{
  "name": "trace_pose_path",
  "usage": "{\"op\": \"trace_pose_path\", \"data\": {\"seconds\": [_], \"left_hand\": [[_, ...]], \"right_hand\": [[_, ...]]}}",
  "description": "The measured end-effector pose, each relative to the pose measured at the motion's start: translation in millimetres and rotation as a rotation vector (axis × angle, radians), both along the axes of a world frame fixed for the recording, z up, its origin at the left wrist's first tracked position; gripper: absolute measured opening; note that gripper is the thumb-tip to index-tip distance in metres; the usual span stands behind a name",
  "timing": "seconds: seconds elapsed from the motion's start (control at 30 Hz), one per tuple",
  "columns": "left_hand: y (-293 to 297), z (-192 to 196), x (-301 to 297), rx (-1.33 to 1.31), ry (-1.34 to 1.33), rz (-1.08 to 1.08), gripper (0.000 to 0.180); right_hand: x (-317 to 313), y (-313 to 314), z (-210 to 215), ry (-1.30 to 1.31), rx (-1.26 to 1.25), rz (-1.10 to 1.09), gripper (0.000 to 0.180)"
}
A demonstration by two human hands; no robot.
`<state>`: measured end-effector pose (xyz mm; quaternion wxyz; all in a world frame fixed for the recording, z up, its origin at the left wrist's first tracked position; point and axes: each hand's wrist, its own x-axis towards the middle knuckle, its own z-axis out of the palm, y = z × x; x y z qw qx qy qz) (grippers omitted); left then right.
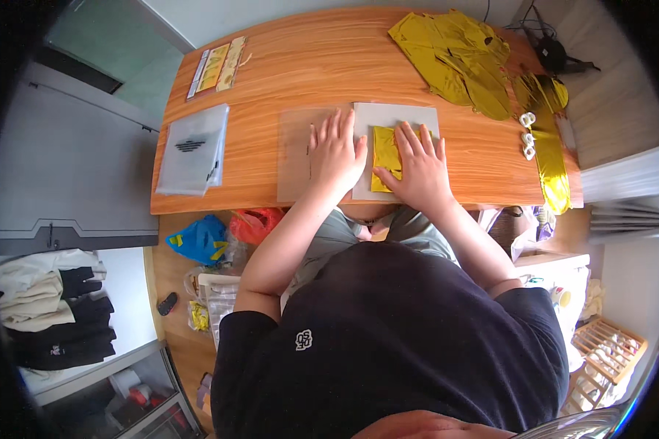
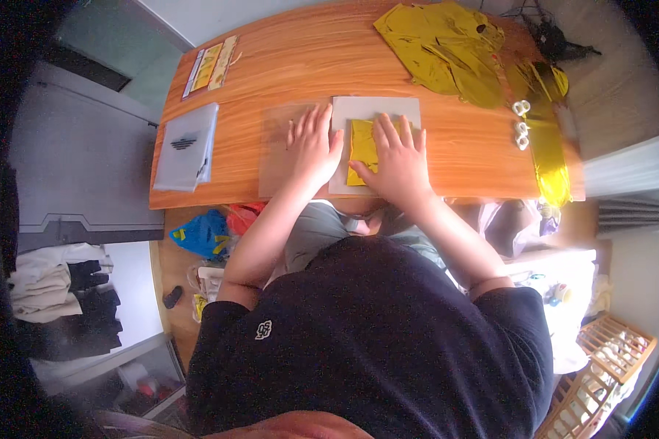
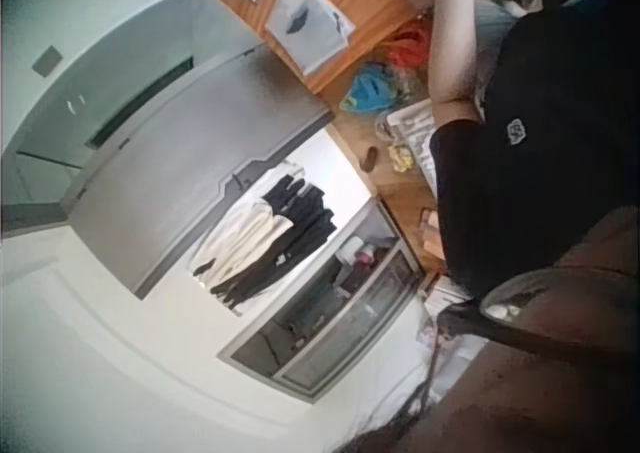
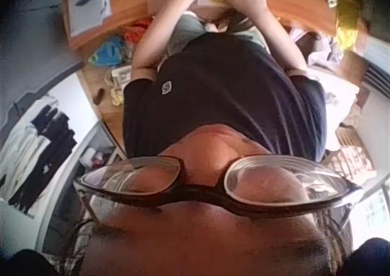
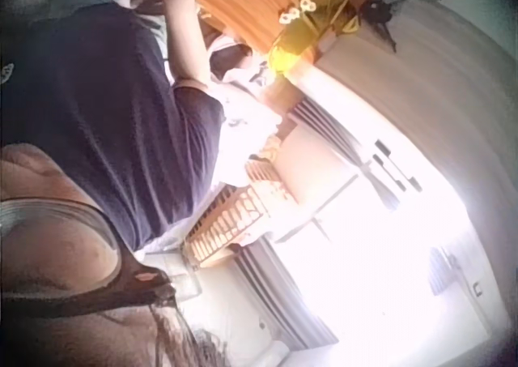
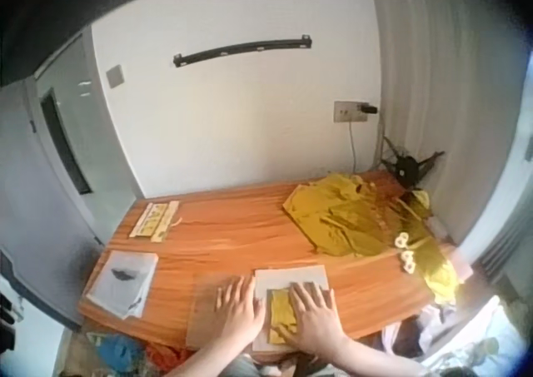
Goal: Folding a gold foil balloon into a compact square shape on a flat surface.
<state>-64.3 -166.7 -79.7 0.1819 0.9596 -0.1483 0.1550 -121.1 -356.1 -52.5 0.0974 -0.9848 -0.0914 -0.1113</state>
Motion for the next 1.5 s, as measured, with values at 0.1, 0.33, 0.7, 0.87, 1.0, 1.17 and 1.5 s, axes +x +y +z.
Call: {"op": "trace_pose_path", "data": {"seconds": [0.1, 0.33, 0.7, 0.87, 1.0, 1.17, 1.5], "left_hand": [[-0.6, -1.0, 1.7, 0.003, 0.016, -0.024, 0.057], [5.9, -11.3, 12.0, -0.224, 0.034, -0.139, 0.051], [9.2, -2.0, 5.6, 0.012, 0.075, -0.133, 0.061], [39.9, 31.1, 16.5, -0.308, 0.36, -0.387, 0.072], [56.8, 31.9, 16.4, 0.264, 0.297, -0.308, 0.072], [60.7, 19.8, 15.1, 0.231, 0.227, -0.342, 0.074], [49.9, 23.4, 6.3, 0.264, 0.202, -0.304, 0.079]], "right_hand": [[4.0, -0.5, -1.1, -0.006, 0.013, 0.023, 0.088], [12.9, 4.5, -13.4, -0.047, 0.035, 0.056, 0.075], [18.6, 19.3, -12.8, -0.058, 0.058, 0.078, 0.065], [16.5, 24.0, -11.6, 0.027, 0.06, 0.044, 0.067], [18.7, 30.3, -11.3, 0.044, 0.1, 0.046, 0.07], [19.5, 42.9, -8.7, 0.08, 0.328, 0.039, 0.073], [27.0, 68.7, -16.7, -0.007, 0.779, 0.126, 0.073]]}}
